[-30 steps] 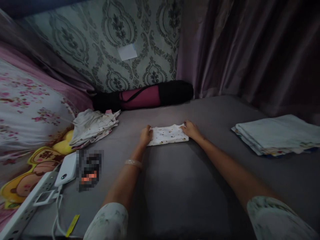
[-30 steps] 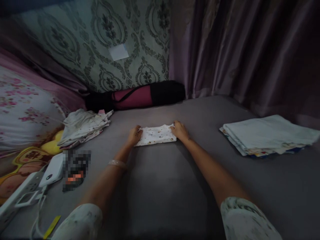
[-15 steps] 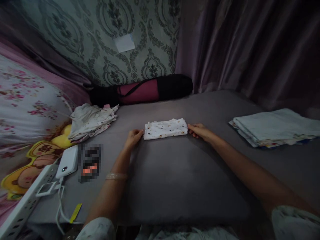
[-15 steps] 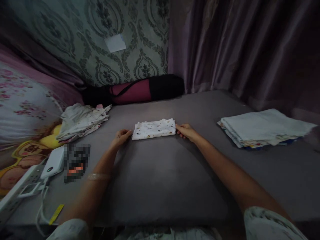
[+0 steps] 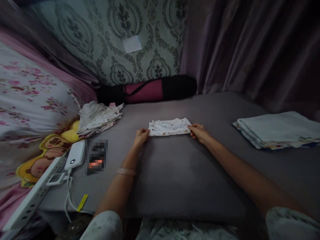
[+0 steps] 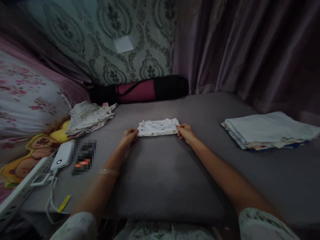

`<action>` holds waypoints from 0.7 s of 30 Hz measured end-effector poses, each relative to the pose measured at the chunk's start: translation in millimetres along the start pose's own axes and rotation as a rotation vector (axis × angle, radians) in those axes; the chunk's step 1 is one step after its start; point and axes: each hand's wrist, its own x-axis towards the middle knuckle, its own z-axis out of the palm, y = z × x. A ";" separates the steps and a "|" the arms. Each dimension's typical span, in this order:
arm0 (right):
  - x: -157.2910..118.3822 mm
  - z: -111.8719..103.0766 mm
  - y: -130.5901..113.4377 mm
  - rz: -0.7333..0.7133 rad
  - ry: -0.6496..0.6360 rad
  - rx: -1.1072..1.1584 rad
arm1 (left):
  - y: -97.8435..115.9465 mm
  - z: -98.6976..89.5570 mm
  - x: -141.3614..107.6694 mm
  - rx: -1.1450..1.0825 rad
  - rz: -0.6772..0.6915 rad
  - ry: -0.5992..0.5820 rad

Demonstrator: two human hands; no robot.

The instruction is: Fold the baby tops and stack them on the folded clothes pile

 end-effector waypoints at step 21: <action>-11.0 17.3 -22.7 -0.680 0.206 -0.860 | 18.3 17.7 -13.4 0.656 0.682 0.206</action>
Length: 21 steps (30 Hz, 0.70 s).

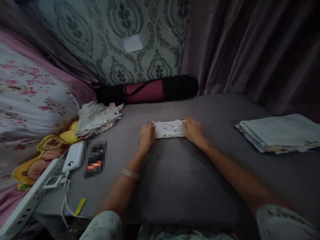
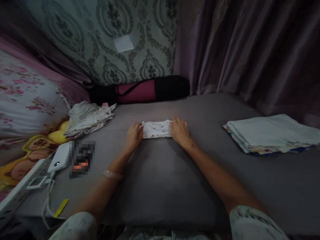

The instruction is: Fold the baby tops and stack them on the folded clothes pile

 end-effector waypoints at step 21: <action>9.6 49.6 -35.6 -0.225 -0.279 -0.032 | 28.4 42.6 10.9 0.166 0.004 -0.310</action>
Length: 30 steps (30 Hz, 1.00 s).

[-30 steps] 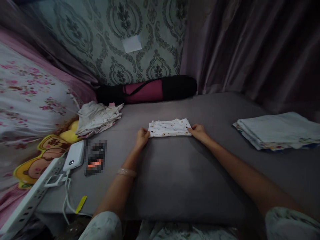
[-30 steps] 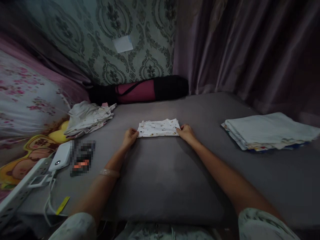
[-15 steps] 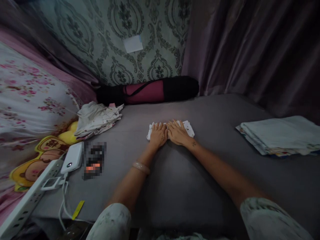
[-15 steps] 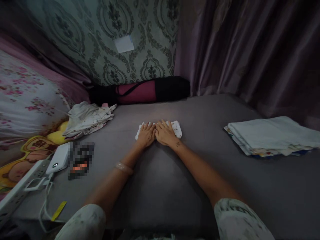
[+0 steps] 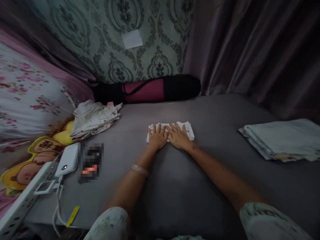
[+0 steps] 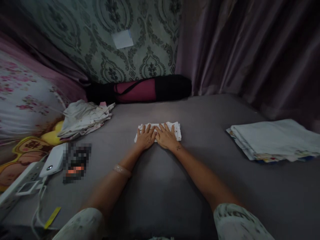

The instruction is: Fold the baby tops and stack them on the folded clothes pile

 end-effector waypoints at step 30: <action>-9.2 -9.5 20.0 0.044 -0.001 -0.062 | -7.4 -15.7 0.0 0.016 -0.041 -0.119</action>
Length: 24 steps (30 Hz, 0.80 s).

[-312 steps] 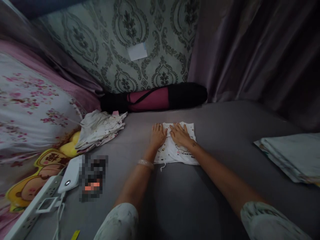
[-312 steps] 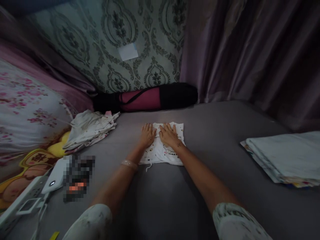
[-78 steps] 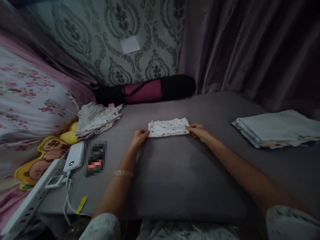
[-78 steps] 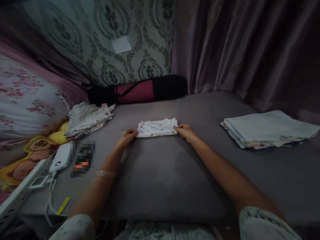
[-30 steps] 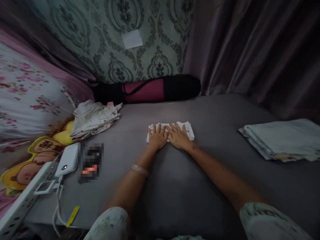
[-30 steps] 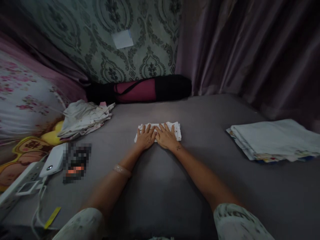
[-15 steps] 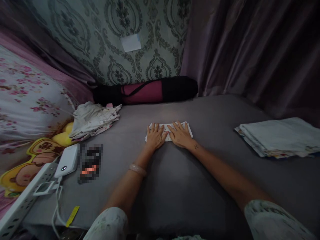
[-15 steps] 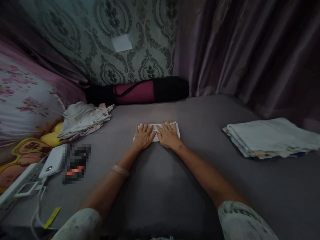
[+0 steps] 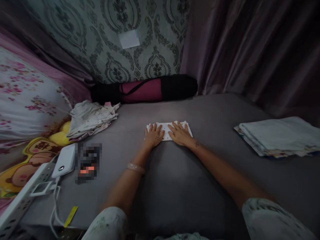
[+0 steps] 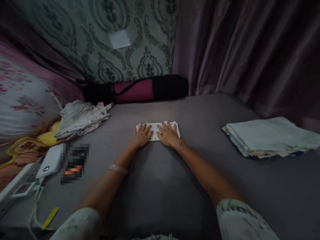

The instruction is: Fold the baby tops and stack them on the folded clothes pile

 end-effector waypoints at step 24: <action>-5.2 8.4 30.1 0.085 0.032 -0.056 | -41.6 28.6 -3.7 -0.316 -0.096 0.410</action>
